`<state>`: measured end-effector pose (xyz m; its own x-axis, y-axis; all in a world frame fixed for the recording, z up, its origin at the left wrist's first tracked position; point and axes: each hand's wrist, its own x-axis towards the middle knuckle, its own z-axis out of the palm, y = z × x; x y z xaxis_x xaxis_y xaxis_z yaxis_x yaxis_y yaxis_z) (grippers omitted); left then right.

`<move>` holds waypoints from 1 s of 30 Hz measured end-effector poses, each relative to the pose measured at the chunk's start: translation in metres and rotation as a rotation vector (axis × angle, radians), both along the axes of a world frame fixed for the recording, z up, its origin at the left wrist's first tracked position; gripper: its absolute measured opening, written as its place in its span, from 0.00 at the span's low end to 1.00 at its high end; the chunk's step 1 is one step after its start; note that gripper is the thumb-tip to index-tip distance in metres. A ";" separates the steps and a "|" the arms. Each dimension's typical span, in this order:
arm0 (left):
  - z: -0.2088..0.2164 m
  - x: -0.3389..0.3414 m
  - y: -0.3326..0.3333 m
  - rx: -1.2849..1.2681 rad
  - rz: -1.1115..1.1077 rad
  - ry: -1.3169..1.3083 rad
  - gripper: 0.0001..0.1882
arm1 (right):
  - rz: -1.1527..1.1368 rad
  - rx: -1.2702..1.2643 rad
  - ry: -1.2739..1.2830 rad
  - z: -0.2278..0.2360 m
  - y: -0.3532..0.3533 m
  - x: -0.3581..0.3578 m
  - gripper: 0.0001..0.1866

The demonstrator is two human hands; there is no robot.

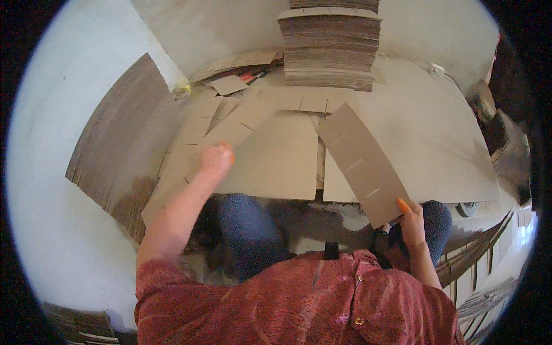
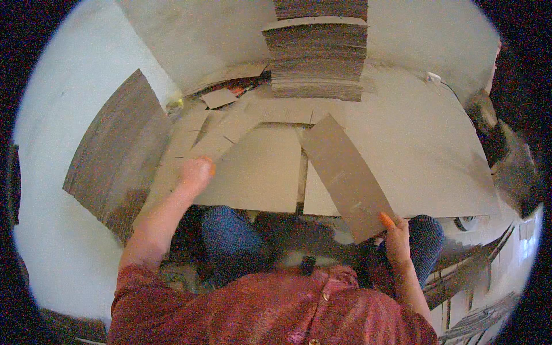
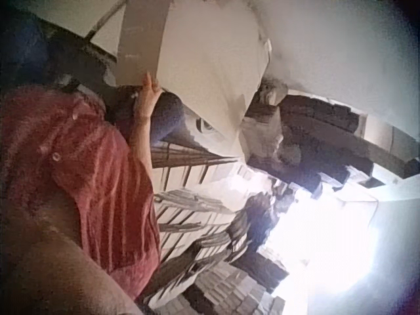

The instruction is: The person sits on the floor and repeatedly folds flat cardboard sheets along pre-scored lines to form multi-compartment dividers. The person picks up each sheet, folds the internal partitions, and places the finished divider onto a growing stack to the right.

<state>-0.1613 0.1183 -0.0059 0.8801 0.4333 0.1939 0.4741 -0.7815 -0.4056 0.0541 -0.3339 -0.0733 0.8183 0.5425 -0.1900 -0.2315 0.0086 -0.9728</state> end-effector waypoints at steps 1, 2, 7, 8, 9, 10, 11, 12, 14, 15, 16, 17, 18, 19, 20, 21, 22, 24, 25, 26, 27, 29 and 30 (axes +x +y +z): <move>-0.007 0.008 -0.016 -0.014 0.012 0.023 0.07 | 0.012 -0.038 -0.032 -0.002 -0.001 0.001 0.13; -0.023 0.011 -0.023 0.013 -0.068 0.016 0.07 | 0.001 -0.025 -0.064 -0.005 -0.001 0.002 0.13; -0.048 0.032 -0.084 -0.134 -0.133 0.086 0.08 | -0.097 0.057 -0.041 -0.017 -0.003 0.002 0.11; -0.047 0.035 -0.085 -0.182 -0.119 0.055 0.08 | -0.078 0.007 -0.081 -0.019 -0.007 0.003 0.10; -0.046 0.039 -0.084 -0.231 -0.105 0.024 0.08 | -0.062 0.027 -0.082 -0.020 -0.009 0.004 0.11; -0.044 0.042 -0.078 -0.325 -0.050 -0.013 0.08 | -0.046 0.047 -0.083 -0.019 -0.011 0.004 0.12; -0.040 0.043 -0.067 -0.417 0.007 -0.047 0.07 | -0.029 0.069 -0.083 -0.018 -0.014 0.003 0.12; -0.034 0.046 -0.058 -0.506 0.067 -0.083 0.07 | -0.047 0.042 -0.146 -0.019 -0.015 0.005 0.12; -0.018 0.055 -0.047 -0.509 0.024 -0.043 0.07 | -0.086 -0.012 -0.273 -0.023 -0.016 0.008 0.11; -0.010 0.060 -0.045 -0.509 0.001 -0.023 0.07 | -0.107 0.038 -0.296 -0.023 -0.016 0.008 0.11; -0.004 0.064 -0.047 -0.555 -0.018 -0.030 0.08 | -0.128 0.088 -0.320 -0.021 -0.015 0.007 0.11; 0.002 0.071 -0.052 -0.606 -0.045 -0.034 0.09 | -0.156 0.133 -0.343 -0.017 -0.015 0.003 0.11; 0.008 0.079 -0.065 -0.663 -0.072 -0.034 0.10 | -0.142 0.133 -0.386 -0.003 -0.012 -0.002 0.11; 0.016 0.083 -0.079 -0.783 -0.036 -0.029 0.13 | -0.128 0.132 -0.430 0.014 -0.008 -0.007 0.11; 0.032 0.095 -0.106 -0.908 -0.018 -0.016 0.17 | -0.130 0.122 -0.478 0.030 -0.006 -0.009 0.11; 0.042 0.101 -0.130 -1.030 0.015 -0.001 0.21 | -0.135 0.053 -0.584 0.038 -0.003 -0.009 0.09; 0.043 0.102 -0.146 -1.081 -0.032 -0.011 0.22 | -0.128 -0.009 -0.687 0.045 0.001 -0.008 0.08; 0.044 0.097 -0.179 -1.192 -0.130 -0.029 0.22 | -0.103 -0.109 -0.794 0.054 0.008 -0.010 0.07; 0.063 0.104 -0.205 -1.274 -0.127 0.107 0.23 | -0.102 -0.155 -0.797 0.055 0.007 -0.009 0.07; 0.051 0.105 -0.206 -1.203 -0.239 0.065 0.23 | -0.089 -0.187 -0.803 0.058 0.006 -0.008 0.07; 0.031 0.103 -0.205 -1.129 -0.338 0.015 0.23 | -0.084 -0.177 -0.839 0.060 0.006 -0.006 0.06; 0.017 0.101 -0.209 -1.068 -0.454 -0.054 0.22 | -0.083 -0.165 -0.910 0.061 0.003 0.000 0.06; 0.023 0.102 -0.215 -1.110 -0.430 -0.012 0.22 | -0.075 -0.188 -0.907 0.065 0.002 0.001 0.06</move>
<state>-0.0592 -0.0967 0.0170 0.9950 0.0390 -0.0915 0.0861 -0.7984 0.5960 0.0547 -0.3324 -0.0080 0.7283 0.5072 0.4607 0.6135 -0.1833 -0.7681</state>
